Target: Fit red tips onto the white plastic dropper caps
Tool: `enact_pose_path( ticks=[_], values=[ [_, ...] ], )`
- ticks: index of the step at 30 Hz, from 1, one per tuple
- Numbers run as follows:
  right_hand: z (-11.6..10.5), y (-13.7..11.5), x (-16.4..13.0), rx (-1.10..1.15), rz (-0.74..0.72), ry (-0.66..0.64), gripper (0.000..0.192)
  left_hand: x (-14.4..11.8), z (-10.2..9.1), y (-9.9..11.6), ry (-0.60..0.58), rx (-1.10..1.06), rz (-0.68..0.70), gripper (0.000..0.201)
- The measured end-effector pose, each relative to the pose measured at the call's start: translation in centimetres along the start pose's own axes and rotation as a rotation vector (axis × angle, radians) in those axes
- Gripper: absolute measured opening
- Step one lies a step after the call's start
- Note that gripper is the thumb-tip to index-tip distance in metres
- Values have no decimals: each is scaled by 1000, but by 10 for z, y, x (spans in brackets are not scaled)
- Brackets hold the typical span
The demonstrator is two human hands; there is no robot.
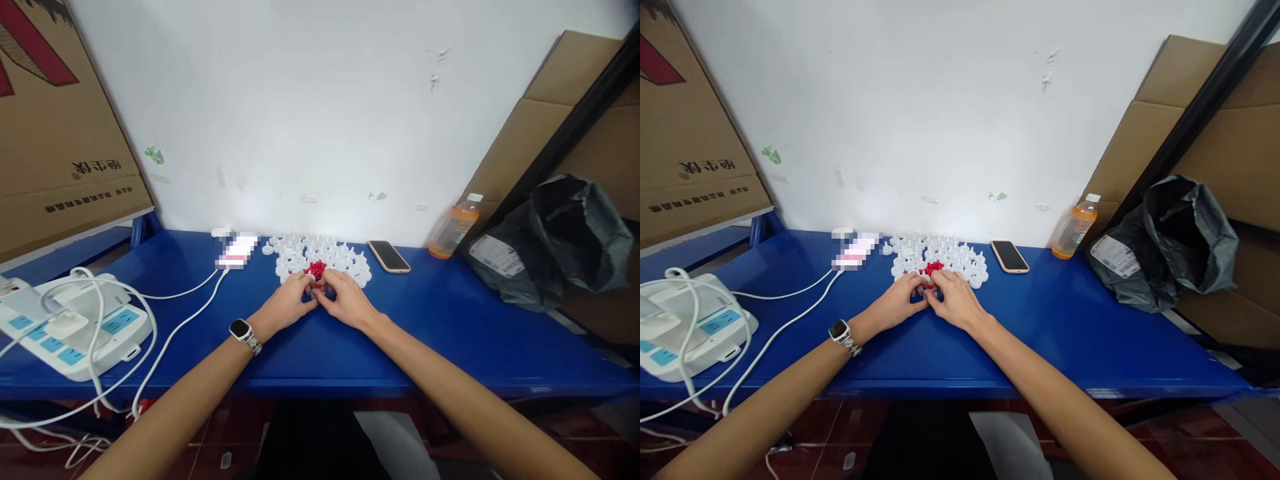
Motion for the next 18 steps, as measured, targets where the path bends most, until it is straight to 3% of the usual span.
enact_pose_path(
  ticks=[10, 13, 18],
  values=[
    [-6, 18, 2, 669, 347, 306, 22, -2, -6, 20, 3, -157, 2, 31],
    [-4, 17, 5, 696, 381, 368, 26, 0, -4, 24, 48, -142, 32, 33],
    [-7, 6, 11, 553, 367, 388, 31, 2, -3, 26, 93, -191, 36, 31]
  ],
)
Point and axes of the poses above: each hand's wrist, its own x-axis towards the middle knuckle, its own z-axis out of the palm, y = z × x, the point moved 6 cm from there along x, towards the middle knuckle, and after that the axes turned 9 degrees about -x, right-handed, at the moved point
